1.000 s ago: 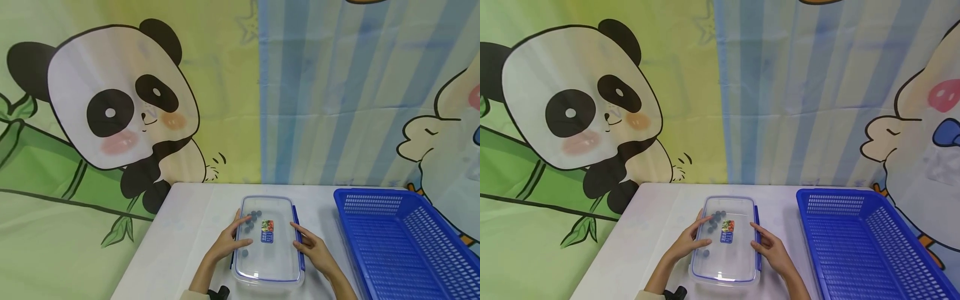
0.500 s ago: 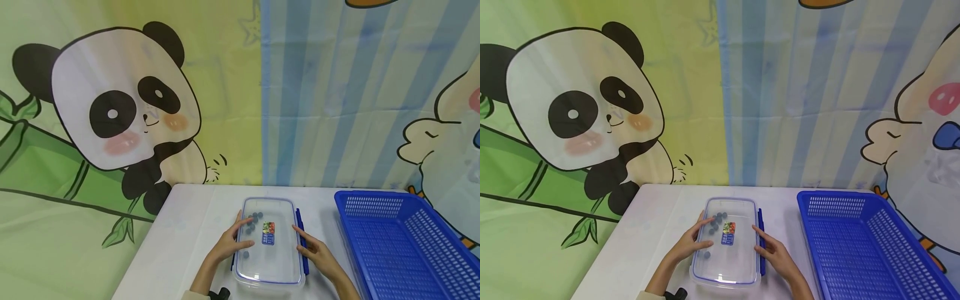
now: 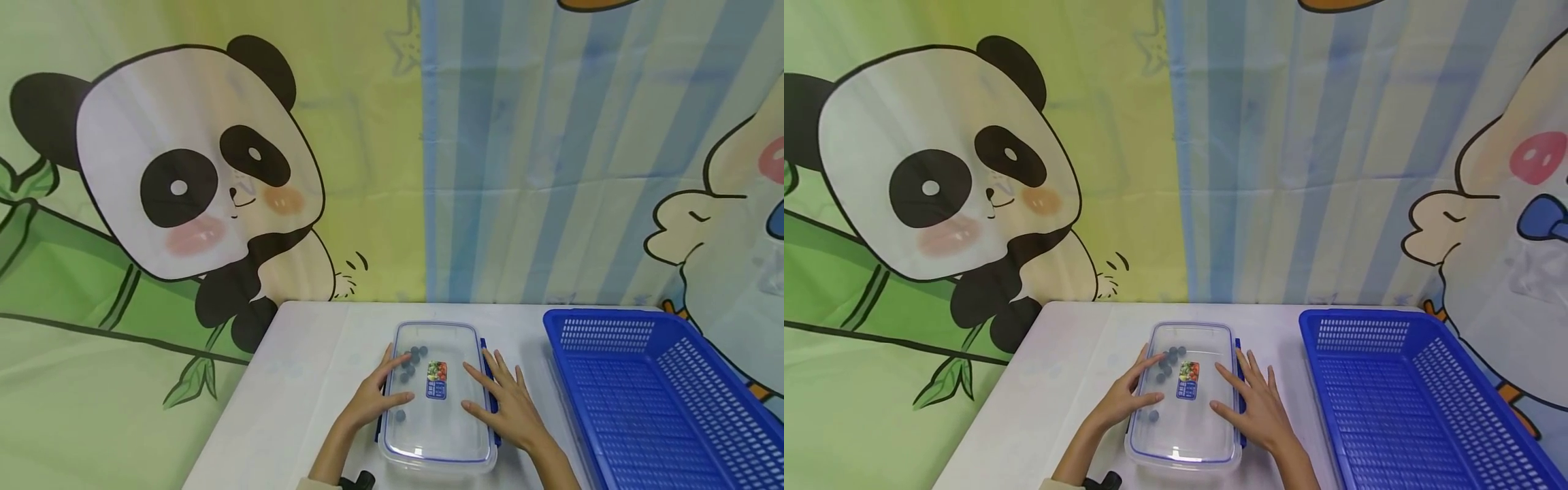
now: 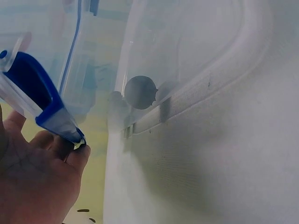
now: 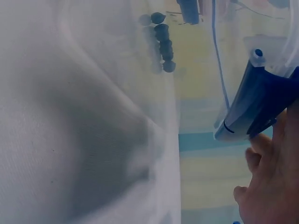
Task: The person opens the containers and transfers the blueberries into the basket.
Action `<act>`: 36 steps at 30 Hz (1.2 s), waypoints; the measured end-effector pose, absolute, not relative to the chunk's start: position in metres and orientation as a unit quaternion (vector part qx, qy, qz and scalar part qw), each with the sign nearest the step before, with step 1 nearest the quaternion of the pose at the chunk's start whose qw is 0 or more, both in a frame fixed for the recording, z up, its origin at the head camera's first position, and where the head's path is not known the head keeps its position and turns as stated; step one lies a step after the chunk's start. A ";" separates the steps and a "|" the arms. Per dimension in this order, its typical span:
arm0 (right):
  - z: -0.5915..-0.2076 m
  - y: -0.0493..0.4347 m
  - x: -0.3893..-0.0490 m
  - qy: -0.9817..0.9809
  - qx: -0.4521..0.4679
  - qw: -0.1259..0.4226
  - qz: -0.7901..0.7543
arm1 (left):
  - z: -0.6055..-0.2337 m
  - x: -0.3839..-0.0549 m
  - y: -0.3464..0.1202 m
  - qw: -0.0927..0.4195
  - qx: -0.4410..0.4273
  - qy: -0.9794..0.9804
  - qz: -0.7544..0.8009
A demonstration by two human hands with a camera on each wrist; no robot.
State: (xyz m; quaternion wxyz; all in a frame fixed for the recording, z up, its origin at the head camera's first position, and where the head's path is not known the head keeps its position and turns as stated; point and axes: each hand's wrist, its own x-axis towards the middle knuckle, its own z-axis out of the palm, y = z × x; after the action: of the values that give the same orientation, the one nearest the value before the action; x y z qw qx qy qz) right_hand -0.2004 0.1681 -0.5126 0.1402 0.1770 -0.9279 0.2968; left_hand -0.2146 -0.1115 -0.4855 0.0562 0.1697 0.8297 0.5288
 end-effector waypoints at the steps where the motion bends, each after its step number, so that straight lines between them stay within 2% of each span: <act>1: -0.512 0.168 -0.200 -0.930 0.178 0.145 0.287 | -0.485 -0.214 -0.112 0.055 0.170 0.830 0.528; 5: -0.511 0.166 -0.199 -0.933 0.174 0.137 0.284 | -0.485 -0.213 -0.112 0.048 0.172 0.831 0.527; 12: -0.520 0.159 -0.199 -0.900 0.144 0.056 0.408 | -0.505 -0.218 -0.113 0.033 0.142 0.833 0.533; 17: -0.527 0.153 -0.197 -0.876 0.112 0.053 0.466 | -0.517 -0.216 -0.110 0.020 0.108 0.847 0.521; 29: -0.528 0.143 -0.192 -0.786 0.067 0.043 0.613 | -0.530 -0.213 -0.099 -0.053 0.087 0.806 0.582; 36: -0.531 0.137 -0.194 -0.695 0.051 0.025 0.716 | -0.513 -0.206 -0.095 -0.067 0.095 0.775 0.622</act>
State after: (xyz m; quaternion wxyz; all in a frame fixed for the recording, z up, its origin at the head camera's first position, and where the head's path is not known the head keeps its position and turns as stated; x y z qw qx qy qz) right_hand -0.1941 0.1368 -0.5308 0.0249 0.0515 -0.6955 0.7163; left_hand -0.2058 -0.0949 -0.5128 -0.0672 0.0951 0.7747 0.6216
